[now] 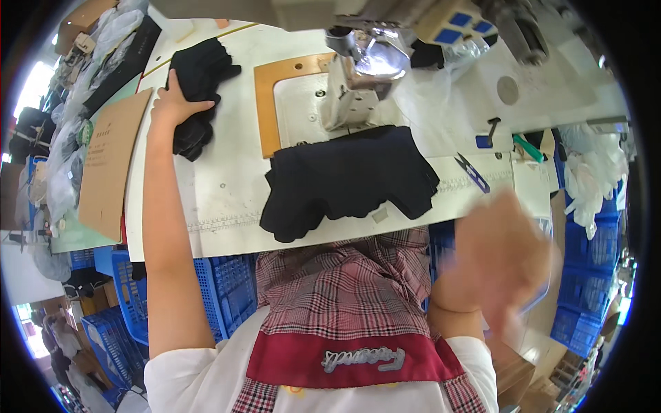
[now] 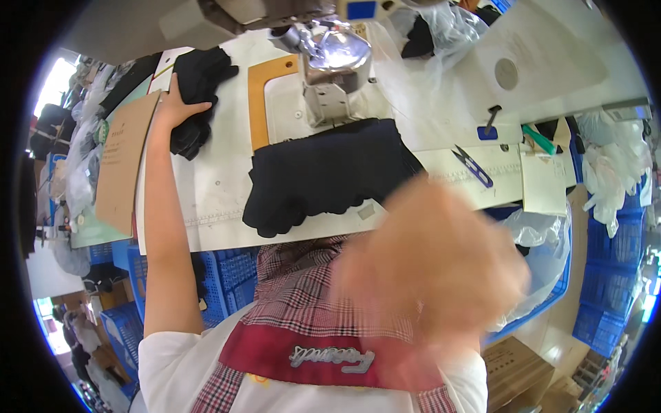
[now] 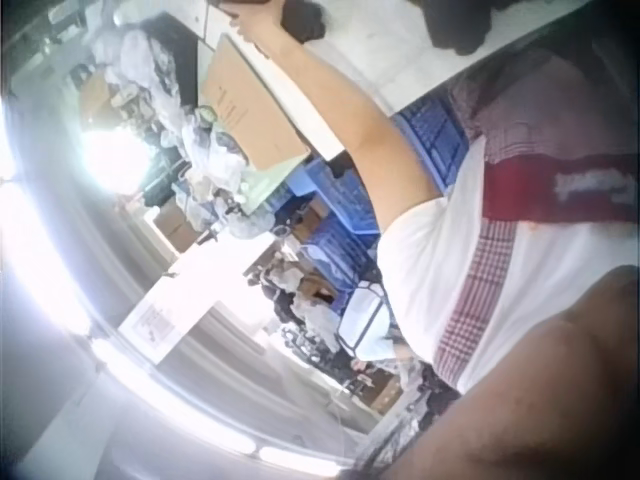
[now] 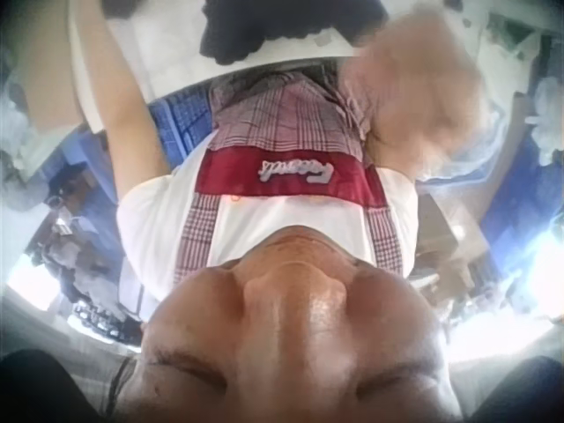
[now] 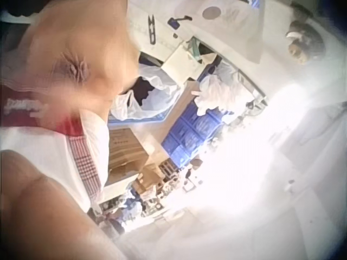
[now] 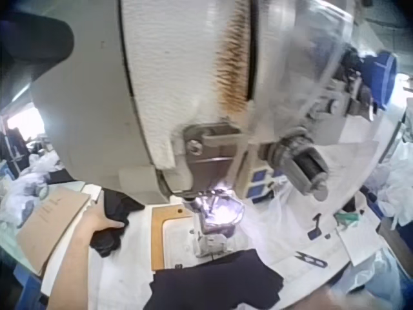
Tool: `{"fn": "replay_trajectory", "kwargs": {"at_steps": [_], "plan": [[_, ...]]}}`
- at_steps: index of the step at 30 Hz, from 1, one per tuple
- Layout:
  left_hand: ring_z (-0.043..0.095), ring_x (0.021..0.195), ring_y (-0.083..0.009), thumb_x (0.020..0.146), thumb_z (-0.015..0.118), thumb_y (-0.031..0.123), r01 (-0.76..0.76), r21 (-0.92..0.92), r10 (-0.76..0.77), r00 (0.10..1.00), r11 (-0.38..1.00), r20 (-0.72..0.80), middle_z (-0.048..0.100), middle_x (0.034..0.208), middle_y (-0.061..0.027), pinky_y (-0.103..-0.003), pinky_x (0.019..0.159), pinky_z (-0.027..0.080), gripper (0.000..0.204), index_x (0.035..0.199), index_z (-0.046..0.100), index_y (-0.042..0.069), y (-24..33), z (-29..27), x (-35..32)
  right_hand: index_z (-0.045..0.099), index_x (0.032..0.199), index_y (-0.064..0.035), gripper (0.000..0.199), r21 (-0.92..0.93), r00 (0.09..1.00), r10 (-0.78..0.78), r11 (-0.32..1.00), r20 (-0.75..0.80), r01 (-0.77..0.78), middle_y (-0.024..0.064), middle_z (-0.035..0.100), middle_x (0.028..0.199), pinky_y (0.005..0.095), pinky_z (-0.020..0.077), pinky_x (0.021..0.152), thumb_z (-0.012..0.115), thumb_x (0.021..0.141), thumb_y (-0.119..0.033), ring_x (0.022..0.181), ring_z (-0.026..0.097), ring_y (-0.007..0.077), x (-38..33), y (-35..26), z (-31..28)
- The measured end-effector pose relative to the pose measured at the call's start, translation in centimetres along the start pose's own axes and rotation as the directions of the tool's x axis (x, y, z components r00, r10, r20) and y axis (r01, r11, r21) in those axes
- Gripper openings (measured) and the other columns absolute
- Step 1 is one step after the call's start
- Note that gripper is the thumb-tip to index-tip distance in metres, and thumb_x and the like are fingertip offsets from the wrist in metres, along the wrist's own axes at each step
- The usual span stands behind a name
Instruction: The person operates a sewing machine to stitch black gloves. They repeatedly pick up gloves from a stack on the left, guide them under the machine's needle to sew the edges, and then place the finished gloves onto a growing pile on the right.
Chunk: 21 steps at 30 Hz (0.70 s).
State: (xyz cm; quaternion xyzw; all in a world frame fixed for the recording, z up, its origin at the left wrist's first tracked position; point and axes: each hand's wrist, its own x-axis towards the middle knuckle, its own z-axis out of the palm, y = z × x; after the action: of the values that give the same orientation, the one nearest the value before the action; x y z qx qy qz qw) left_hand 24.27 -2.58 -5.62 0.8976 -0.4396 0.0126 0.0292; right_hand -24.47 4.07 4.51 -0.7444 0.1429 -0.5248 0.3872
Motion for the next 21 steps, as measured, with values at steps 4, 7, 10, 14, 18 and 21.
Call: {"fn": "replay_trajectory", "kwargs": {"at_steps": [4,7,10,14,18,21], "plan": [[0.053,0.125,-0.0436,0.066,0.085,0.058,-0.153,0.164,0.214,0.852,0.975,-0.478,0.048,0.141,-0.0273,-0.048,0.107,0.042,0.117,0.155,0.026,0.009,1.6,-0.5,-5.0,0.068,0.104,0.0002,0.040,-0.746,0.991,0.121,0.665,0.061,-0.035,0.0093,0.060,0.095,0.0382,0.0498,0.078,0.081,0.076,-0.025,0.093,0.057,0.0292,-0.2,7.1,-0.5],[0.054,0.121,-0.0333,0.079,0.081,0.034,-0.541,-0.295,0.325,0.771,0.787,-0.547,0.062,0.125,-0.0148,-0.043,0.103,0.042,0.057,0.123,0.063,0.001,8.6,-4.8,-12.2,0.067,0.108,0.0003,0.046,-0.844,0.979,0.202,0.529,0.022,-0.090,0.0101,0.058,0.101,0.0401,0.0506,0.081,0.081,0.075,-0.028,0.096,0.056,0.0306,-1.4,10.0,-0.9],[0.056,0.114,-0.0310,0.078,0.082,0.025,-0.771,-0.401,0.635,0.636,0.495,-0.439,0.065,0.114,-0.0107,-0.040,0.100,0.044,0.039,0.107,0.070,0.002,13.0,-5.4,-19.0,0.065,0.108,0.0008,0.047,-0.833,0.976,0.209,0.548,0.051,-0.074,0.0099,0.058,0.099,0.0398,0.0508,0.081,0.082,0.074,-0.028,0.097,0.056,0.0303,-1.6,10.6,-0.8],[0.052,0.119,-0.0315,0.073,0.083,0.021,-0.792,-0.367,0.701,0.606,0.488,-0.376,0.062,0.122,-0.0111,-0.040,0.103,0.041,0.059,0.126,0.064,0.002,16.4,-3.1,-22.6,0.065,0.100,-0.0004,0.039,-0.835,0.971,0.237,0.541,0.031,-0.105,0.0098,0.061,0.097,0.0396,0.0511,0.079,0.083,0.074,-0.024,0.095,0.059,0.0308,-1.0,10.0,-0.4],[0.054,0.114,-0.0323,0.076,0.081,0.020,-0.809,-0.393,0.670,0.585,0.437,-0.458,0.064,0.116,-0.0128,-0.039,0.098,0.044,0.055,0.125,0.064,0.002,17.6,-4.5,-22.6,0.065,0.098,-0.0019,0.028,-0.403,0.901,0.433,0.820,-0.026,-0.406,0.0105,0.066,0.088,0.0373,0.0518,0.073,0.081,0.078,-0.014,0.081,0.064,0.0297,-0.2,8.9,-0.3],[0.060,0.097,-0.0265,0.083,0.077,0.018,-0.698,-0.602,0.655,0.669,0.389,-0.352,0.067,0.100,-0.0114,-0.035,0.087,0.048,0.037,0.115,0.067,0.000,17.7,-7.1,-21.8,0.065,0.102,-0.0028,0.024,-0.201,0.958,0.284,0.941,0.031,-0.272,0.0112,0.066,0.080,0.0343,0.0518,0.070,0.076,0.081,-0.006,0.071,0.064,0.0274,1.9,7.7,0.0]]}}
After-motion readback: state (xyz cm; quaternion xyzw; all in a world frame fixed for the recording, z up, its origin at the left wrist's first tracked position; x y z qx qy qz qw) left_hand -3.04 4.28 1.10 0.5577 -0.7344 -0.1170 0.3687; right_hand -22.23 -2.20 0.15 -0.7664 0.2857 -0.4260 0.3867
